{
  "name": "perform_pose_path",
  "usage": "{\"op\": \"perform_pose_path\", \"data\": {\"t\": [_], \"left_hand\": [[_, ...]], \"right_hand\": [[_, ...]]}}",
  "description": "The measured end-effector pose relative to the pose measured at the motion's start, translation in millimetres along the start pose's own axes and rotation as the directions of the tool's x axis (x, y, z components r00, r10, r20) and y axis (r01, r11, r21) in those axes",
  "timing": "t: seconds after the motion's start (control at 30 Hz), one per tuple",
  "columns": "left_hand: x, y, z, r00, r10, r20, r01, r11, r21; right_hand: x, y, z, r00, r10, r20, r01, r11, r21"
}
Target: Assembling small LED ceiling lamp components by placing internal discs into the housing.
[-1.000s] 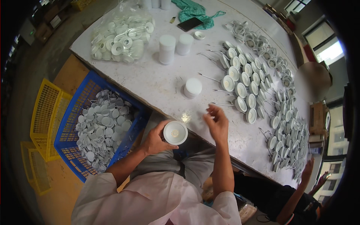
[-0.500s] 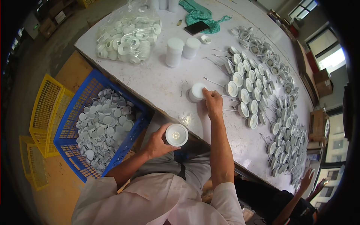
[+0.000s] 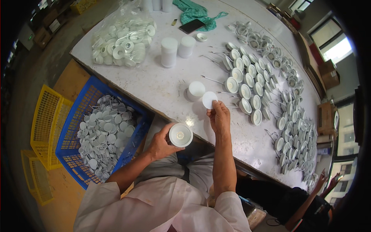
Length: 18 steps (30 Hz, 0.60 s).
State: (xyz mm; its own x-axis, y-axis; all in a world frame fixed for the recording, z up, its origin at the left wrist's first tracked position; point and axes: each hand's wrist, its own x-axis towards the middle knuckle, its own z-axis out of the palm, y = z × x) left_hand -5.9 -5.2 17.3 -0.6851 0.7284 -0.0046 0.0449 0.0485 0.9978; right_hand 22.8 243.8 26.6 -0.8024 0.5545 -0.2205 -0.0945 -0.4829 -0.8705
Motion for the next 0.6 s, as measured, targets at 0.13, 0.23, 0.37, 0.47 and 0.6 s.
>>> {"op": "perform_pose_path", "data": {"t": [0.13,0.23,0.37,0.47,0.6], "left_hand": [[11,13,7,0.995,-0.077,0.065,0.077,0.997,0.000],[21,19,16,0.997,-0.048,0.065,0.050,0.998,-0.028],[32,23,27,0.998,-0.044,0.052,0.044,0.999,-0.002],[39,17,34,0.997,-0.033,0.074,0.031,0.999,0.017],[46,16,41,0.994,-0.056,0.097,0.055,0.998,0.010]], "right_hand": [[-21,-5,0,1.000,0.001,-0.008,-0.001,1.000,0.012],[-35,-11,-2,0.992,0.006,-0.129,-0.005,1.000,0.014],[-47,-8,-22,0.984,-0.017,-0.179,0.020,1.000,0.014],[-61,-9,-33,0.976,-0.051,-0.213,0.045,0.998,-0.031],[-92,-15,-30,0.930,-0.254,-0.264,0.134,0.906,-0.401]]}}
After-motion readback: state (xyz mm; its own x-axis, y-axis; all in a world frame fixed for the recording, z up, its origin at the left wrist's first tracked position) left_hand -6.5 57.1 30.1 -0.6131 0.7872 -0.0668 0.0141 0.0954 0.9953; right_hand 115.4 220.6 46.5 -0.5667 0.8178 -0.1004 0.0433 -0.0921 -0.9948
